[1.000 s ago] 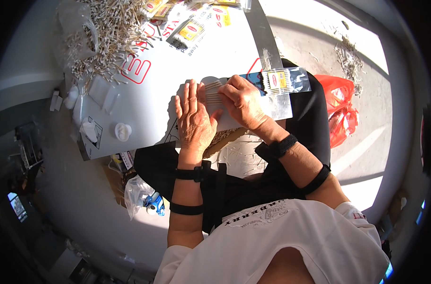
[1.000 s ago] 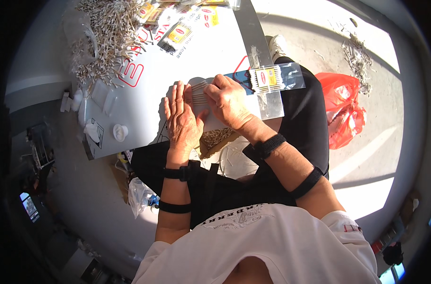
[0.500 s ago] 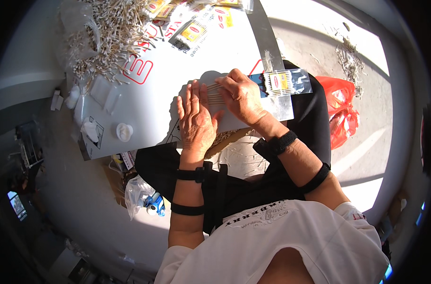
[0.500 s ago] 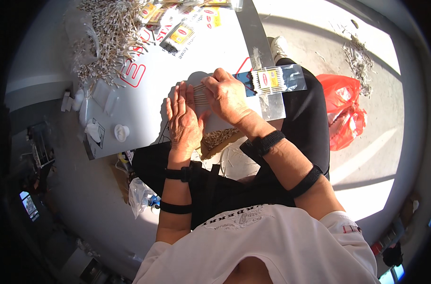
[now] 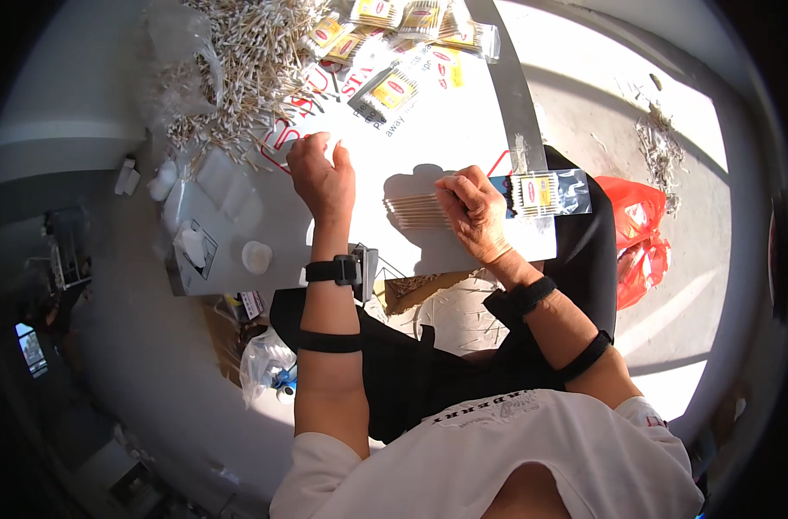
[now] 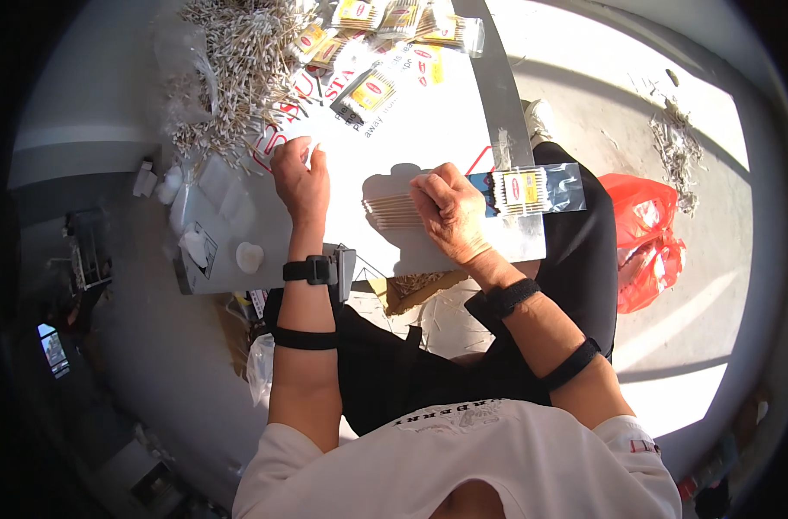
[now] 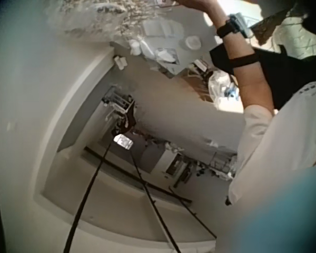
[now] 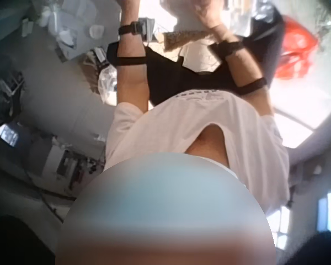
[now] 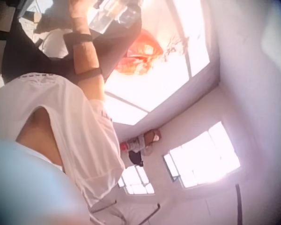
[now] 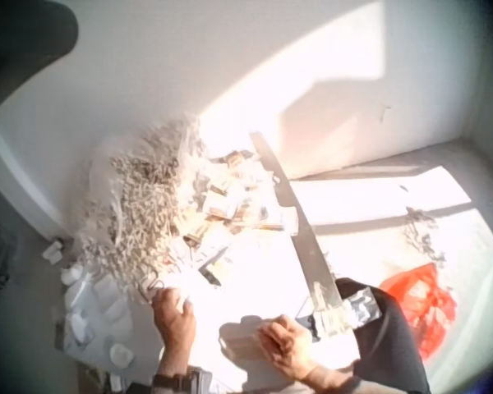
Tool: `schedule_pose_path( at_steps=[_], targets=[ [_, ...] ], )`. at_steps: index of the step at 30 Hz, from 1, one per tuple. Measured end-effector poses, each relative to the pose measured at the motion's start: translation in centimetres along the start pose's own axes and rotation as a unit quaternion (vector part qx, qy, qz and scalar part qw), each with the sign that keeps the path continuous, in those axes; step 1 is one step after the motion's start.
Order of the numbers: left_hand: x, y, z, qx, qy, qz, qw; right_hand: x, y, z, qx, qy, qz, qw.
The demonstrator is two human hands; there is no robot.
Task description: Packing small wooden sticks into plastic bags and bundling them with rubber bands.
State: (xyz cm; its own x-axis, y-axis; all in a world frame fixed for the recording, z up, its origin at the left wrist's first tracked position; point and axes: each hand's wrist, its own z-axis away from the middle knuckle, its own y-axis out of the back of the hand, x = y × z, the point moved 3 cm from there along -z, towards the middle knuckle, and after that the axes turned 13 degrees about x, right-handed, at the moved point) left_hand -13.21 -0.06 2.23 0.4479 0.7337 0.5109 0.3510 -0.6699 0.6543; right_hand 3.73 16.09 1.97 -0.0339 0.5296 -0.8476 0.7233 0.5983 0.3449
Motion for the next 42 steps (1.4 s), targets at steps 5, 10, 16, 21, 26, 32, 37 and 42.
schedule_pose_path(
  at_steps=[5,10,16,21,26,32,37,42],
  targets=[
    [-0.8,-2.8,-6.5,-0.008,0.132,-0.099,0.986,0.0,-0.1,-0.1,-0.01,0.016,0.0,1.0],
    [-1.6,-2.9,-6.3,-0.084,0.154,-0.186,0.967,-0.2,0.2,-0.3,-0.005,0.007,-0.004,1.0],
    [-2.2,0.4,-1.5,-0.043,-0.041,-0.033,0.998,-0.1,0.1,-0.2,-0.004,-0.003,-0.022,1.0],
    [-0.1,1.0,0.3,-0.152,-0.086,0.045,0.984,0.2,0.2,-0.2,-0.004,0.003,-0.015,1.0],
    [0.9,-0.9,-4.8,-0.079,0.06,-0.102,0.99,-0.3,0.1,-0.4,-0.006,0.008,-0.017,1.0],
    [2.0,-4.6,-9.4,-0.146,0.187,-0.23,0.944,-0.3,0.2,-0.3,-0.007,0.011,-0.014,1.0],
    [0.0,-4.2,-8.7,-0.126,0.202,-0.21,0.948,-0.3,0.4,-0.4,-0.01,0.009,-0.012,1.0],
    [-1.5,-2.6,-6.5,-0.196,0.151,-0.158,0.956,-0.1,0.3,-0.3,-0.011,0.005,-0.015,1.0]
  ],
)
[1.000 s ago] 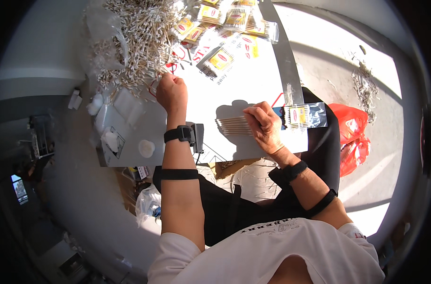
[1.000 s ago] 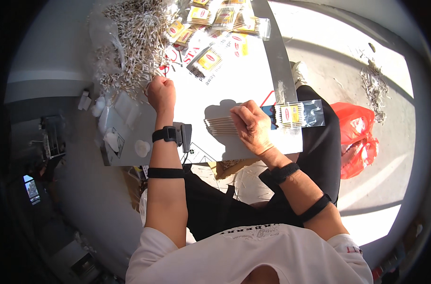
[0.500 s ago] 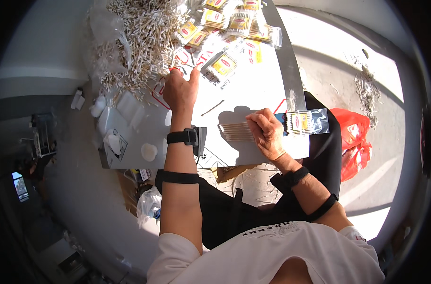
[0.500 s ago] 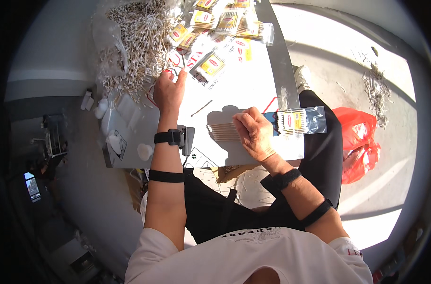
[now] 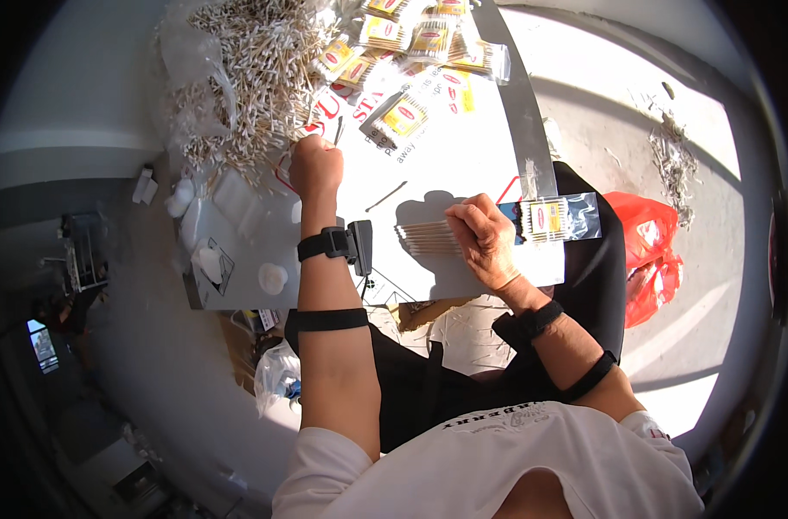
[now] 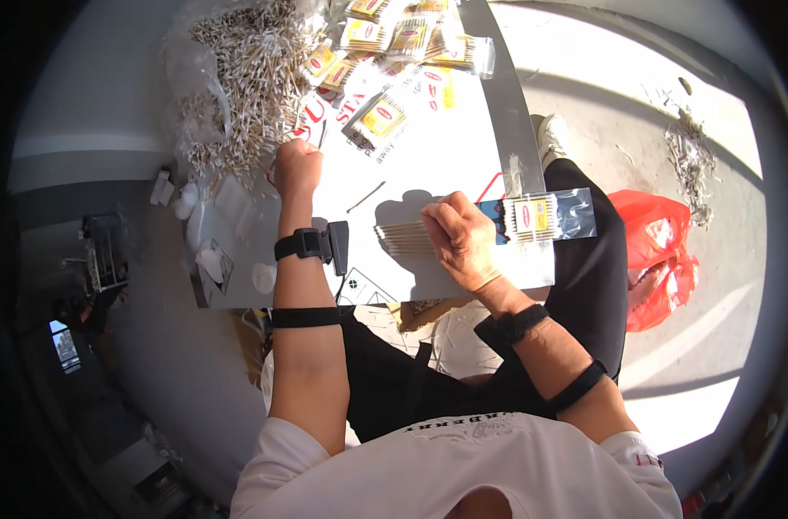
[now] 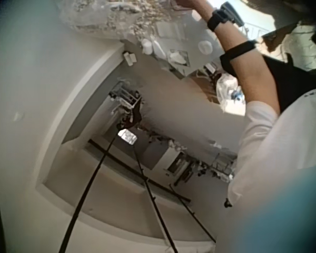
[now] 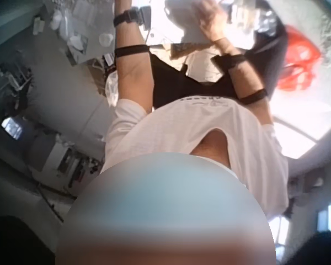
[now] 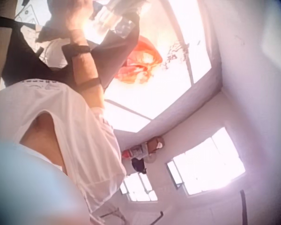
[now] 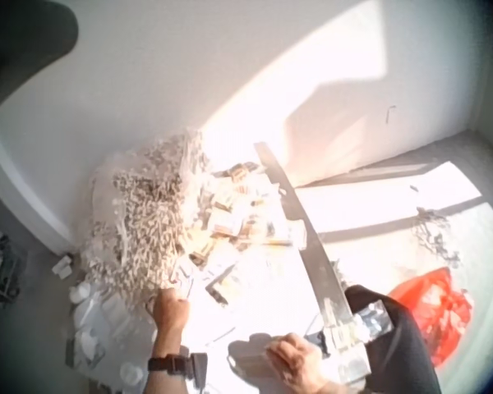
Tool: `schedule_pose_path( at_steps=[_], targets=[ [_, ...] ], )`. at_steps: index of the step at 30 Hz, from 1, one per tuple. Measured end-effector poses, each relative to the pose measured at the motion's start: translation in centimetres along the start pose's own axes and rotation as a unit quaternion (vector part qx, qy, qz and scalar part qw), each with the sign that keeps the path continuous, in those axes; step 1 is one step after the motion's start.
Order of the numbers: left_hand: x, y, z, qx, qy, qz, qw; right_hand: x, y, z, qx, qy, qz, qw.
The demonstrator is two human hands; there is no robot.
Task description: Packing small wooden sticks into plastic bags and bundling them with rubber bands.
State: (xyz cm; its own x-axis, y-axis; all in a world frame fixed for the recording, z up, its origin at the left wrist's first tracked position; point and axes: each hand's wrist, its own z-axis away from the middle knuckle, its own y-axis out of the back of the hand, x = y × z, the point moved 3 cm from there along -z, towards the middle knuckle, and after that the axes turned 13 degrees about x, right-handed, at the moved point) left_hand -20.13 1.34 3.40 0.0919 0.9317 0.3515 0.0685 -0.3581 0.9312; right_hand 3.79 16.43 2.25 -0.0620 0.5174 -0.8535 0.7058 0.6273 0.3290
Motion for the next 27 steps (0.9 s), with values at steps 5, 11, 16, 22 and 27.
schedule_pose_path(
  at_steps=[5,11,16,22,27],
  targets=[
    [-0.9,-0.4,3.1,-0.065,-0.099,0.04,0.992,0.3,0.0,0.0,0.001,-0.022,-0.012,1.0],
    [-1.6,-0.7,3.6,-0.018,-0.154,0.135,0.979,0.0,-0.2,0.1,0.004,-0.011,-0.015,1.0],
    [-0.9,-1.2,2.2,0.002,-0.123,0.025,0.992,0.3,-0.2,0.3,0.007,-0.009,-0.012,1.0],
    [1.1,-1.4,4.9,0.04,-0.188,0.096,0.977,0.2,0.0,0.3,0.016,-0.03,-0.016,0.999],
    [2.9,-0.5,9.9,-0.003,-0.212,0.121,0.97,0.3,0.3,-0.1,0.035,-0.038,-0.04,0.998]
  ],
)
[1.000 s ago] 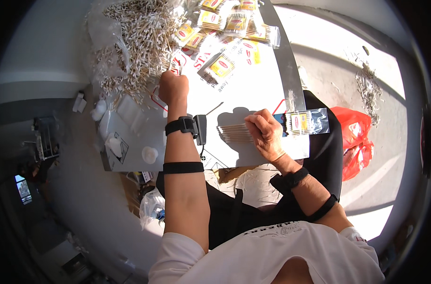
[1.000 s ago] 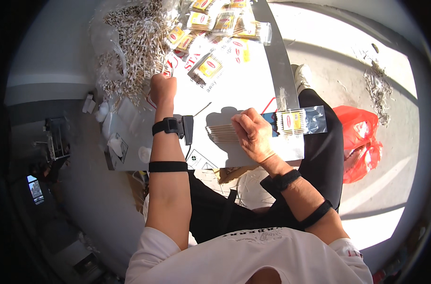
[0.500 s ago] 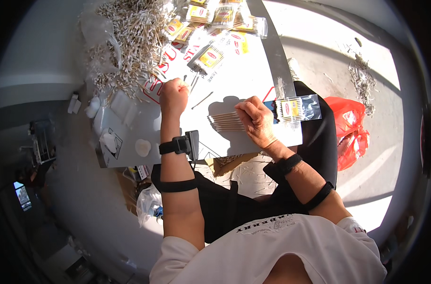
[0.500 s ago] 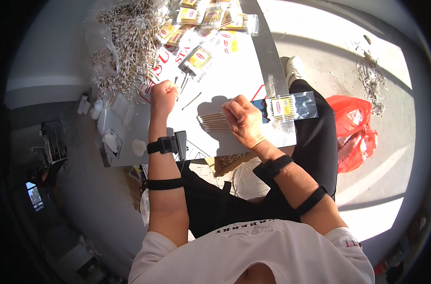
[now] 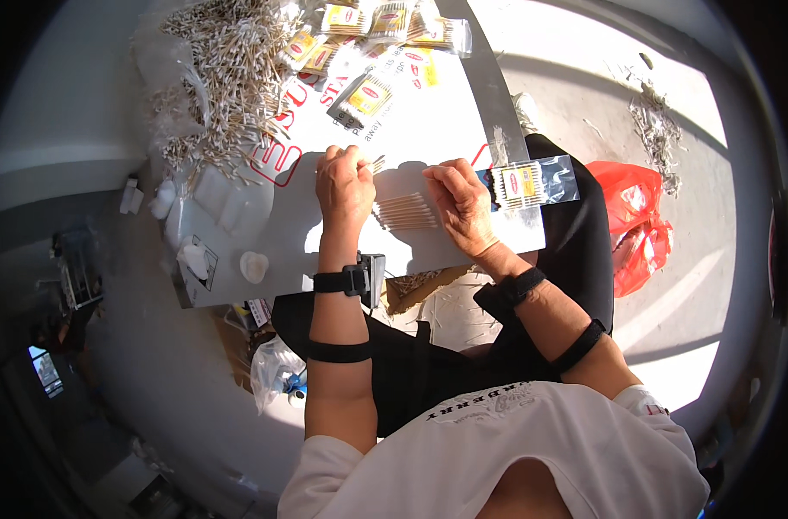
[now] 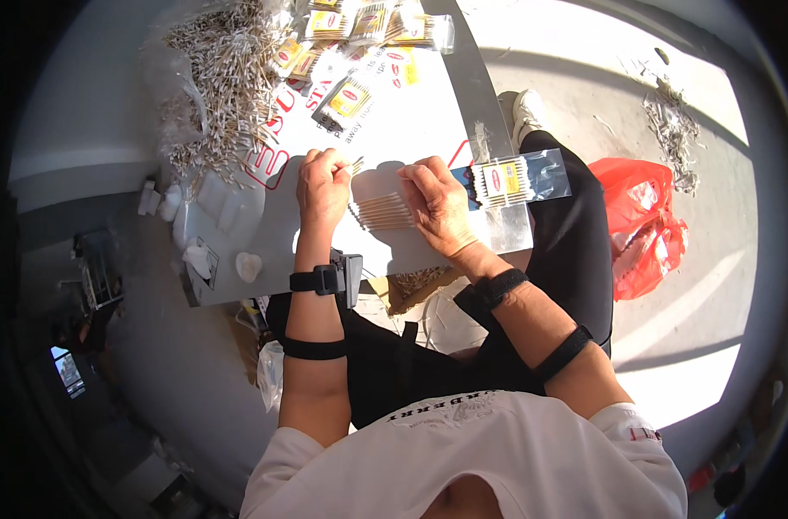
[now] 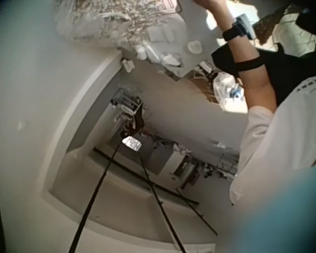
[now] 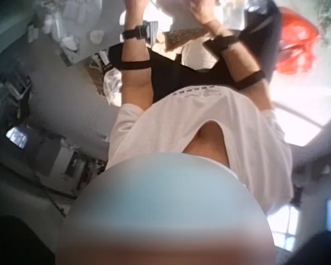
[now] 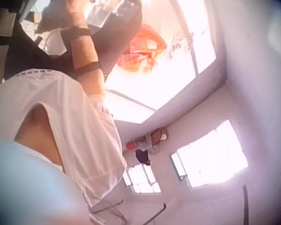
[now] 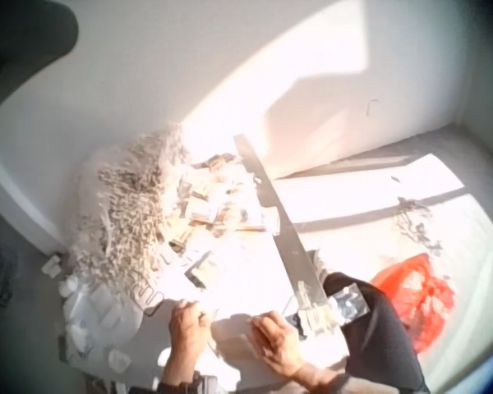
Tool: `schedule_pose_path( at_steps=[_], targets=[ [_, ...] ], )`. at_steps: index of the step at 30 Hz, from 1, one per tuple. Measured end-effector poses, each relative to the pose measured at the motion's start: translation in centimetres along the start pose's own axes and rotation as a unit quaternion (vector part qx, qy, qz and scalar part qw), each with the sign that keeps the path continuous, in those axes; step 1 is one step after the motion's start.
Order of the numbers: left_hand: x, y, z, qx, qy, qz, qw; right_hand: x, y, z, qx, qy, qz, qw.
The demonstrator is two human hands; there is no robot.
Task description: Packing small wooden sticks into plastic bags and bundling them with rubber bands.
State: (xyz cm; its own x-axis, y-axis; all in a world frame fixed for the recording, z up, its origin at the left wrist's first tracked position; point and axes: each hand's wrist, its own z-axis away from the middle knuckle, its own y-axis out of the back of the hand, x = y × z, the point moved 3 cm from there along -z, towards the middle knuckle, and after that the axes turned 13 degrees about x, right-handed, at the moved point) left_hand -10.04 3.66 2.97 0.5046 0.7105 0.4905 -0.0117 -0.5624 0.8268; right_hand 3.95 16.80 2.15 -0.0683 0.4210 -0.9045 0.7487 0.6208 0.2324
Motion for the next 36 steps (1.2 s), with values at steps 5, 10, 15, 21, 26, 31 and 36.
schedule_pose_path(
  at_steps=[5,10,15,21,26,31,36],
  targets=[
    [0.8,0.7,4.2,0.113,-0.03,0.112,0.987,0.2,0.1,0.4,0.039,-0.035,-0.044,0.998],
    [-0.1,-0.2,5.7,0.176,0.068,0.327,0.926,-0.3,-1.4,1.4,-0.002,-0.077,-0.135,0.988],
    [2.7,-2.5,6.7,0.122,0.079,0.393,0.908,0.6,-2.3,1.6,0.027,-0.11,-0.183,0.977],
    [2.9,-1.5,7.0,0.154,0.157,0.496,0.84,1.6,-1.4,1.2,0.044,-0.139,-0.202,0.969],
    [3.0,-0.7,8.0,0.086,-0.014,0.263,0.961,0.5,-1.2,0.3,-0.03,-0.126,-0.145,0.981],
    [5.1,0.5,8.6,0.012,-0.129,0.064,0.99,1.5,-0.6,0.8,-0.017,-0.182,-0.197,0.963],
    [4.0,0.4,8.4,0.002,-0.149,0.036,0.988,1.6,-0.6,0.8,-0.022,-0.209,-0.218,0.953]
  ],
)
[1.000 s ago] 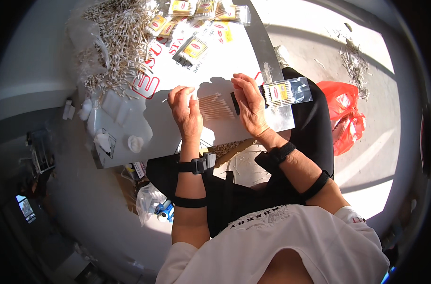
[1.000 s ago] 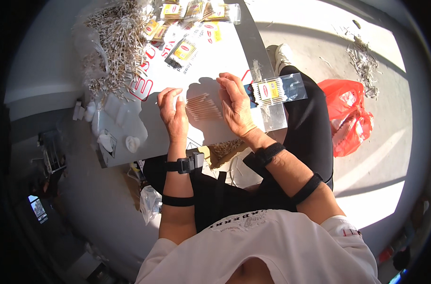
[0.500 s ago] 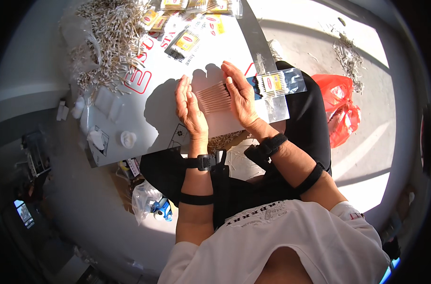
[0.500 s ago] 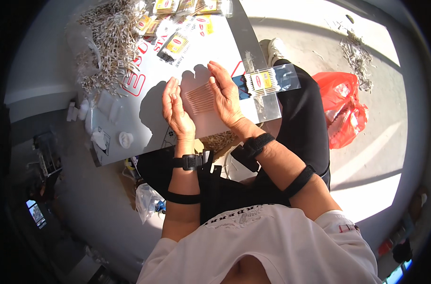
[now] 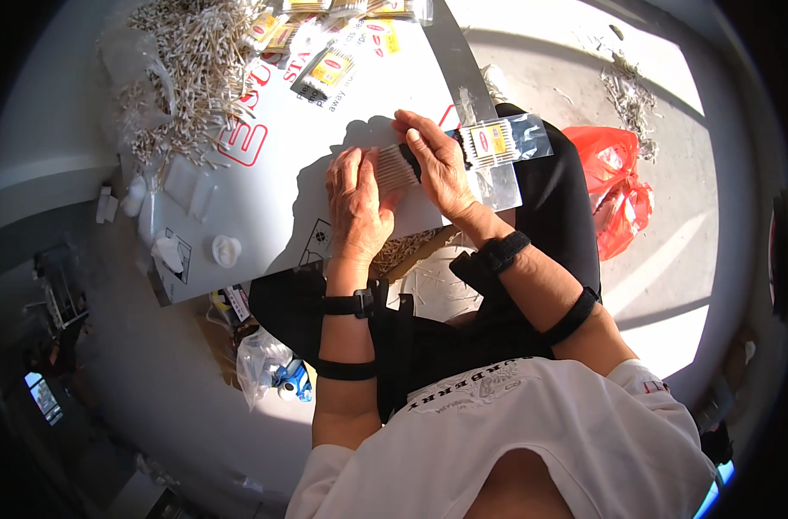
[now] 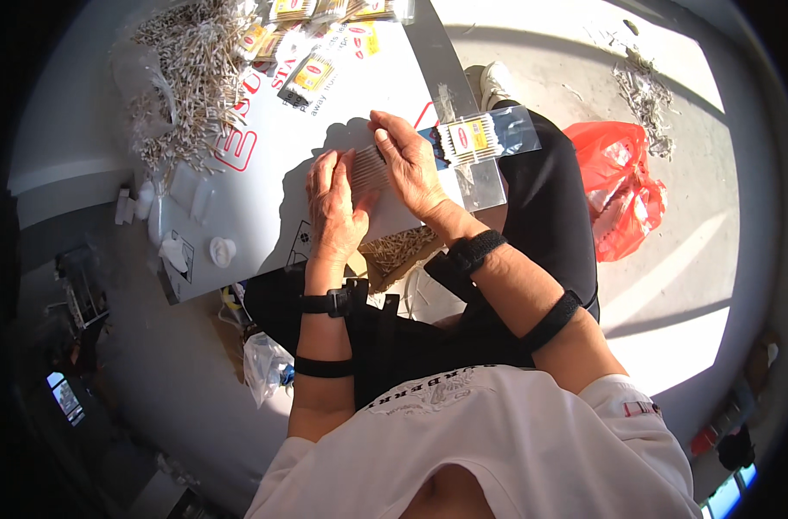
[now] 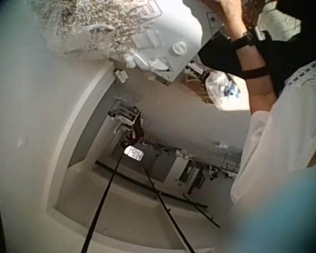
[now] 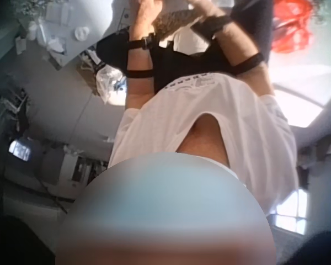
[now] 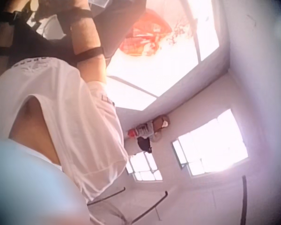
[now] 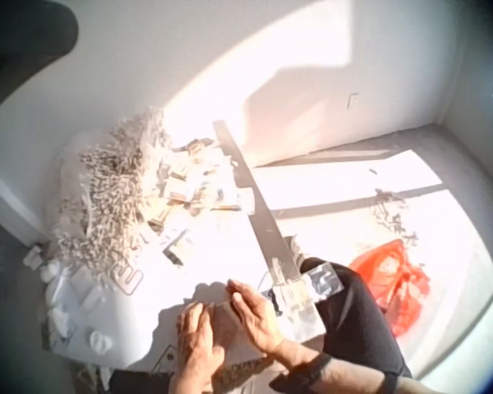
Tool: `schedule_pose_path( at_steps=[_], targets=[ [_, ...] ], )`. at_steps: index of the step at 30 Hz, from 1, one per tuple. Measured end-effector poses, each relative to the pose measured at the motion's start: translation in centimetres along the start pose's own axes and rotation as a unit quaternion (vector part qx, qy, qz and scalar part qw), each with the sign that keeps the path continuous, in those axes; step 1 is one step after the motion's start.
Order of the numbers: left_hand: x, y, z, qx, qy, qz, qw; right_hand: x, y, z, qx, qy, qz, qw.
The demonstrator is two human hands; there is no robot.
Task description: Packing small wooden sticks into plastic bags and bundling them with rubber bands.
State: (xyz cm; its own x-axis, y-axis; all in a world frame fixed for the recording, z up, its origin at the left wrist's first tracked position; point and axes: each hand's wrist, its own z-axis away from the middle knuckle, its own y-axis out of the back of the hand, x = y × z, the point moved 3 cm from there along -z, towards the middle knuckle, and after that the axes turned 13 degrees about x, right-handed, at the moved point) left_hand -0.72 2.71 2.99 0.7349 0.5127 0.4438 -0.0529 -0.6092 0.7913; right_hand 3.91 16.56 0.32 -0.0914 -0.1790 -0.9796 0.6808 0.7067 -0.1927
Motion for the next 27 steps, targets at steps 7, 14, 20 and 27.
schedule_pose_path(
  at_steps=[7,14,20,27],
  targets=[
    [-0.5,-0.9,0.5,0.157,0.152,0.219,0.951,0.1,-0.5,0.7,0.024,0.044,-0.016,0.999],
    [0.9,-3.1,-0.3,0.188,0.197,0.249,0.929,0.2,-0.8,1.1,0.033,0.077,0.012,0.996],
    [1.8,-4.2,-0.9,0.18,0.169,0.242,0.938,-0.1,0.5,0.6,0.049,0.072,0.015,0.996],
    [3.9,-5.3,-1.9,0.15,0.132,0.232,0.952,-0.5,2.9,-0.2,0.091,0.076,0.04,0.992]
  ],
)
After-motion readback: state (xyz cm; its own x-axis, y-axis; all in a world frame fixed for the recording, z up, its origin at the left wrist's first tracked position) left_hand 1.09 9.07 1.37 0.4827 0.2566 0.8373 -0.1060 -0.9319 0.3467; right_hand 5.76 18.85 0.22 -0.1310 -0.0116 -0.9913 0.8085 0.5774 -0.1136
